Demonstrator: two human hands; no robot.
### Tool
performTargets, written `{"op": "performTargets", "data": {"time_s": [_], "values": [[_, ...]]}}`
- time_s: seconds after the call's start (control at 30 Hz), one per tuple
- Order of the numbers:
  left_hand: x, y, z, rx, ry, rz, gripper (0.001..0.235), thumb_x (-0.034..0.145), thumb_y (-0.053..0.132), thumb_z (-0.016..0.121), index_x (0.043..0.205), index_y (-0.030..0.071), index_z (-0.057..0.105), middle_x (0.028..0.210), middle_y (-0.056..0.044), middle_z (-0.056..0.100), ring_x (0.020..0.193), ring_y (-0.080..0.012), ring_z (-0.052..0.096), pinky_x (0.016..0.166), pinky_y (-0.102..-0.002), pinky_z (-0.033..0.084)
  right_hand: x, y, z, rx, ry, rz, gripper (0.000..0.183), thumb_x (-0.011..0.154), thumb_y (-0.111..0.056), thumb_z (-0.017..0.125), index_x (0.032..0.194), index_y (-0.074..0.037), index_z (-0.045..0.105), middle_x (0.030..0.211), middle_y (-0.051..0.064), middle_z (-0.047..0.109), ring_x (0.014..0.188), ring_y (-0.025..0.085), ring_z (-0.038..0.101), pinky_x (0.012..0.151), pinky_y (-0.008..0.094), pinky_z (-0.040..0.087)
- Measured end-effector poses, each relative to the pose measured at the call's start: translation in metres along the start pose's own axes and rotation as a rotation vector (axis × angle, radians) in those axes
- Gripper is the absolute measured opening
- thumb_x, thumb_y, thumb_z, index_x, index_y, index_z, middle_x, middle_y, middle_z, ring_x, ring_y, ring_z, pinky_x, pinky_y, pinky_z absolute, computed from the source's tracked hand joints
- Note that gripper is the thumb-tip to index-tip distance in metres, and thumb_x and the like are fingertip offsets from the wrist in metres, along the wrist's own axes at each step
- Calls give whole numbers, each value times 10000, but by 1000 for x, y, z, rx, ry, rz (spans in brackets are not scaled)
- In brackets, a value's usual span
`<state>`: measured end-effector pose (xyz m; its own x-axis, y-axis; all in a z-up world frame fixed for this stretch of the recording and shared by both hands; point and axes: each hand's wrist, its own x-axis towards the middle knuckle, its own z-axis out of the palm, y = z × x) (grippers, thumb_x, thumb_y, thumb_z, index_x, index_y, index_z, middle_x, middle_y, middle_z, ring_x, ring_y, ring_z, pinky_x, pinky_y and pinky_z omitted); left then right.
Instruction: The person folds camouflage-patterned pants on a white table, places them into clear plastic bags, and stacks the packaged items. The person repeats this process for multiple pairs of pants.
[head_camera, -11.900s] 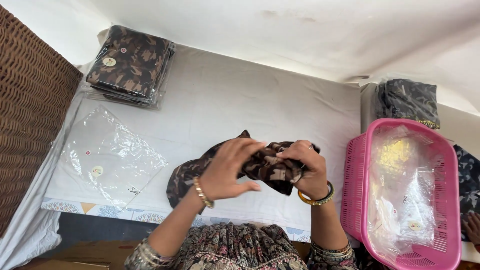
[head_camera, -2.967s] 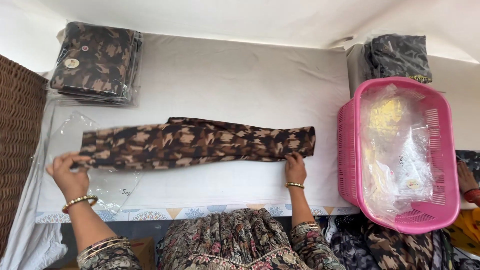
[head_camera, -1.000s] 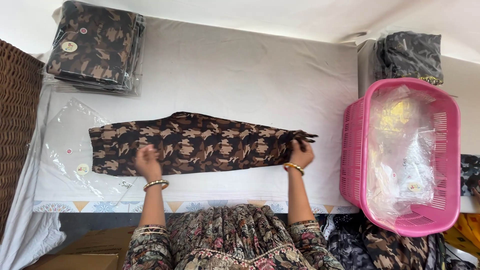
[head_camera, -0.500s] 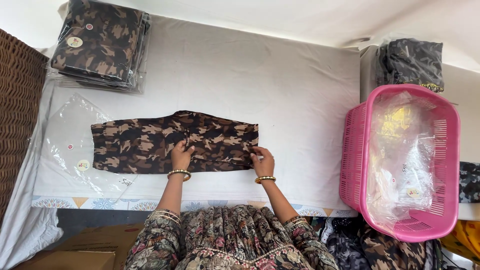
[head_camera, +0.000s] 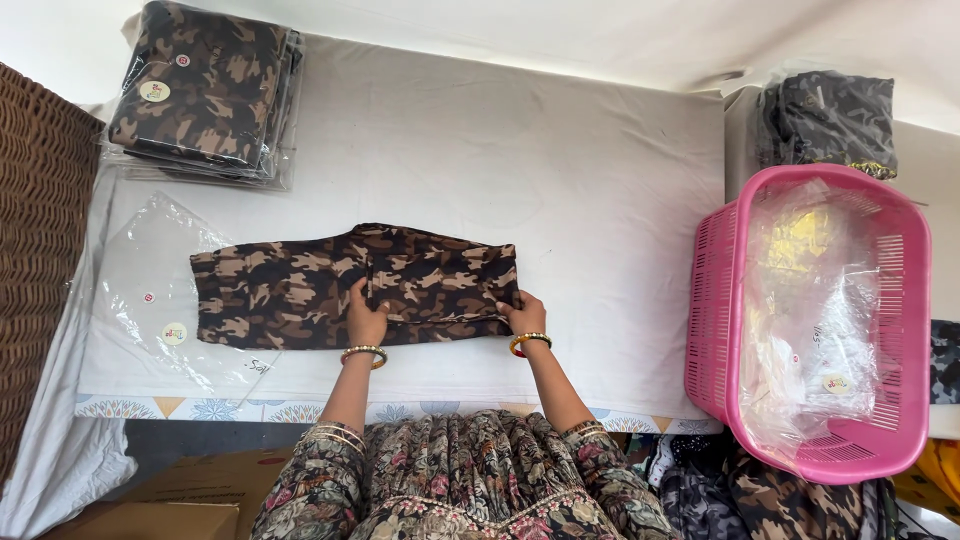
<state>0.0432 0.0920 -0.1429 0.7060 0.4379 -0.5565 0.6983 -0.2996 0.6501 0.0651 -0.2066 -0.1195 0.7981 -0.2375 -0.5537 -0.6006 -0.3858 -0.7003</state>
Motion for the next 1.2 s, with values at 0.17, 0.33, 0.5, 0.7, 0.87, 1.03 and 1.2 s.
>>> {"op": "performTargets", "data": {"time_s": [0.17, 0.33, 0.5, 0.7, 0.87, 1.03, 1.2], "values": [[-17, 3, 43, 47, -146, 141, 893, 896, 32, 696, 1600, 306, 218, 1549, -226, 429, 1401, -340, 478, 1017, -446, 524, 16, 66, -51, -100, 202, -69, 287, 893, -152, 848, 924, 73, 672, 811, 162, 708, 731, 209, 630, 677, 350, 547], [-77, 80, 32, 228, -303, 130, 952, 926, 51, 674, 1655, 323, 125, 1364, -251, 595, 1179, -370, 633, 900, -459, 556, 13, 59, -91, -200, 204, 160, 274, 815, -211, 819, 1061, -104, 760, 900, 38, 767, 821, 185, 730, 773, 339, 565], [-50, 36, 50, 243, -358, 153, 940, 938, 105, 686, 1653, 328, 118, 1329, -229, 672, 941, -350, 753, 761, -451, 590, 78, 53, -95, 23, 265, 36, 351, 875, -310, 797, 1155, -101, 765, 1002, 31, 756, 963, 187, 718, 885, 342, 550], [-23, -8, 62, 213, -342, 379, 971, 878, 96, 764, 1598, 310, 149, 1429, -258, 534, 1037, -352, 699, 763, -442, 591, 124, 32, -95, 230, 308, -117, 234, 900, -116, 751, 1112, -42, 816, 849, 81, 719, 797, 167, 663, 749, 304, 564], [-43, 23, 46, 236, -360, 288, 962, 897, 100, 729, 1615, 330, 131, 1369, -222, 615, 838, -317, 725, 677, -424, 573, 105, 36, -101, 186, 299, -127, 253, 885, -132, 778, 1123, -50, 776, 863, 31, 748, 793, 136, 691, 720, 274, 554], [-48, 28, 47, 257, -369, 246, 993, 907, 101, 712, 1642, 342, 90, 1252, -218, 698, 743, -260, 730, 640, -391, 564, 56, 30, -101, -213, 13, -56, 653, 774, -162, 873, 1365, -111, 600, 910, 65, 752, 849, 181, 724, 772, 339, 566], [-44, 24, 49, 263, -323, 262, 944, 921, 97, 700, 1621, 360, 124, 1259, -228, 671, 748, -270, 739, 642, -400, 578, 37, 49, -97, -261, 21, -89, 834, 723, -147, 903, 1449, -161, 494, 983, 71, 700, 893, 194, 688, 776, 363, 565]]}}
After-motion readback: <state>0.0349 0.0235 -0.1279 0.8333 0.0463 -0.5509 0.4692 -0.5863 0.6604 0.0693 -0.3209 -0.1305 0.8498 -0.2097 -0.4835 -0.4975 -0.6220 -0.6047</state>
